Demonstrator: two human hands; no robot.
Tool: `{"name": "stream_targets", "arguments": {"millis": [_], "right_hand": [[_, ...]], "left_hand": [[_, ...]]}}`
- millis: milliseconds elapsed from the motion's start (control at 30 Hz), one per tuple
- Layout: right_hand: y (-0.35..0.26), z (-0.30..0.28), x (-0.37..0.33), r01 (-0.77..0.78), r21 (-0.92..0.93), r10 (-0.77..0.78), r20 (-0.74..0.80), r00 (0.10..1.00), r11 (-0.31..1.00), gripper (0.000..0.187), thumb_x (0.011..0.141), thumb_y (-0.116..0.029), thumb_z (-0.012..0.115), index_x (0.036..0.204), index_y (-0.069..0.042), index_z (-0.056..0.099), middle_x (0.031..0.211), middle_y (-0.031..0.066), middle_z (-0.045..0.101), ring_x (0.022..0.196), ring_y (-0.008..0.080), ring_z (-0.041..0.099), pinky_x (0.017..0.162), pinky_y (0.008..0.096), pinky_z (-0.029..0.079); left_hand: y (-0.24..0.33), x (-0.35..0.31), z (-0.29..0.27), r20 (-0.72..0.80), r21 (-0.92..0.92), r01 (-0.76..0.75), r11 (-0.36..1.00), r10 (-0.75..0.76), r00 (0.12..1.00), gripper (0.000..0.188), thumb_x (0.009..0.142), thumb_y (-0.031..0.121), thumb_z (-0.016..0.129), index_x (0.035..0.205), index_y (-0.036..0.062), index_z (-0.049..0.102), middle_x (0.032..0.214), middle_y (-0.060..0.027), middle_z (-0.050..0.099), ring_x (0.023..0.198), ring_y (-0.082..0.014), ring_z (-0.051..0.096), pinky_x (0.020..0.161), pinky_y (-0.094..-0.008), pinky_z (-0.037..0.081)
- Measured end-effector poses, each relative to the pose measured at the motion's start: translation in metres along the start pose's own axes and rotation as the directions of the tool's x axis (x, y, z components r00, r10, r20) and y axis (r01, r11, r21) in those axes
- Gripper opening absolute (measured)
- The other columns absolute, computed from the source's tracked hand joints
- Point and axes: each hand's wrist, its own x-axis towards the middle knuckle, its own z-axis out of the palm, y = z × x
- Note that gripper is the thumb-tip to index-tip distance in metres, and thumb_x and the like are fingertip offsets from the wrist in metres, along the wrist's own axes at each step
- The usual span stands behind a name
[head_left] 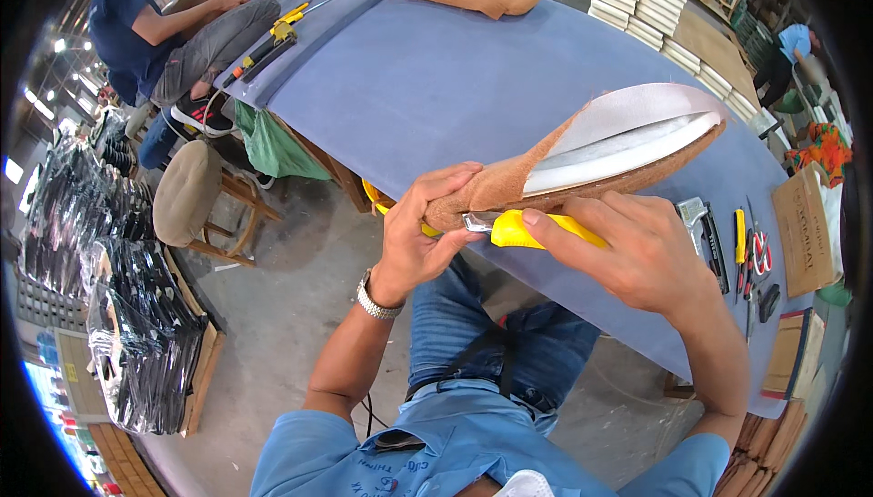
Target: The person wraps a brown fabric cover around a white foam cushion, trims excess fabric with a utility knife, and secures the edges using a staple gun. The finished cushion is placed on a stack of similar items.
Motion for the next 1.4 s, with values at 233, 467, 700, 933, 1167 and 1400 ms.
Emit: {"name": "stream_targets", "arguments": {"millis": [233,467,700,933,1167,1400], "right_hand": [[0.006,0.001,0.009,-0.026,0.041,0.025,0.022,0.999,0.999,0.046,0.083,-0.014,0.067,0.129,-0.017,0.07,0.088,0.0039,0.065,0.072,0.0204,0.066,0.061,0.033,0.054],[0.007,0.002,0.012,-0.046,0.067,0.041,0.076,0.996,0.997,0.047,0.085,-0.014,0.067,0.132,-0.02,0.068,0.089,0.0046,0.065,0.076,0.0216,0.069,0.062,0.034,0.056],[0.003,0.003,0.013,0.002,-0.037,0.0,0.052,0.999,0.999,0.047,0.085,-0.014,0.067,0.131,-0.021,0.067,0.084,0.0025,0.061,0.071,0.0183,0.066,0.056,0.0308,0.053],[0.0,0.004,0.014,-0.034,-0.028,0.037,0.098,0.995,0.999,0.046,0.086,-0.014,0.065,0.131,-0.021,0.067,0.08,0.0019,0.056,0.067,0.0181,0.062,0.054,0.0319,0.051],[0.0,-0.001,0.019,-0.072,0.008,0.07,0.127,0.989,0.997,0.047,0.086,-0.015,0.065,0.132,-0.021,0.067,0.081,0.0036,0.056,0.07,0.0216,0.064,0.056,0.0351,0.051],[0.003,-0.005,0.019,-0.095,-0.047,0.1,0.137,0.986,0.994,0.043,0.086,-0.017,0.065,0.129,-0.022,0.067,0.085,0.0035,0.061,0.073,0.0199,0.067,0.057,0.0336,0.054]], "left_hand": [[-0.007,0.007,-0.002,-0.045,-0.028,-0.019,0.999,0.017,0.999,0.059,0.083,0.021,0.087,0.131,0.0005,0.059,0.131,-0.0212,0.068,0.123,-0.0341,0.067,0.103,-0.0421,0.054],[-0.008,0.007,-0.002,-0.037,-0.021,-0.013,1.0,0.013,0.999,0.06,0.083,0.024,0.087,0.131,0.0008,0.059,0.13,-0.0212,0.068,0.124,-0.0346,0.067,0.104,-0.0427,0.053],[-0.008,0.004,-0.004,-0.037,-0.007,0.009,1.0,-0.009,0.999,0.06,0.083,0.025,0.087,0.131,0.0005,0.059,0.13,-0.0217,0.068,0.124,-0.0354,0.066,0.105,-0.0434,0.054],[-0.009,0.004,-0.005,-0.038,-0.027,-0.016,1.0,0.015,0.999,0.06,0.084,0.026,0.087,0.13,-0.0004,0.061,0.129,-0.0218,0.069,0.123,-0.0356,0.067,0.105,-0.0435,0.054],[-0.007,0.003,-0.007,-0.028,-0.066,0.005,0.998,-0.007,1.0,0.06,0.083,0.026,0.086,0.13,-0.0013,0.061,0.128,-0.0218,0.069,0.123,-0.0355,0.067,0.104,-0.0435,0.055],[-0.007,0.004,-0.008,-0.036,-0.064,0.028,0.998,-0.03,0.999,0.056,0.084,0.024,0.086,0.128,-0.0007,0.062,0.127,-0.0205,0.071,0.122,-0.0352,0.068,0.103,-0.0432,0.055]]}}
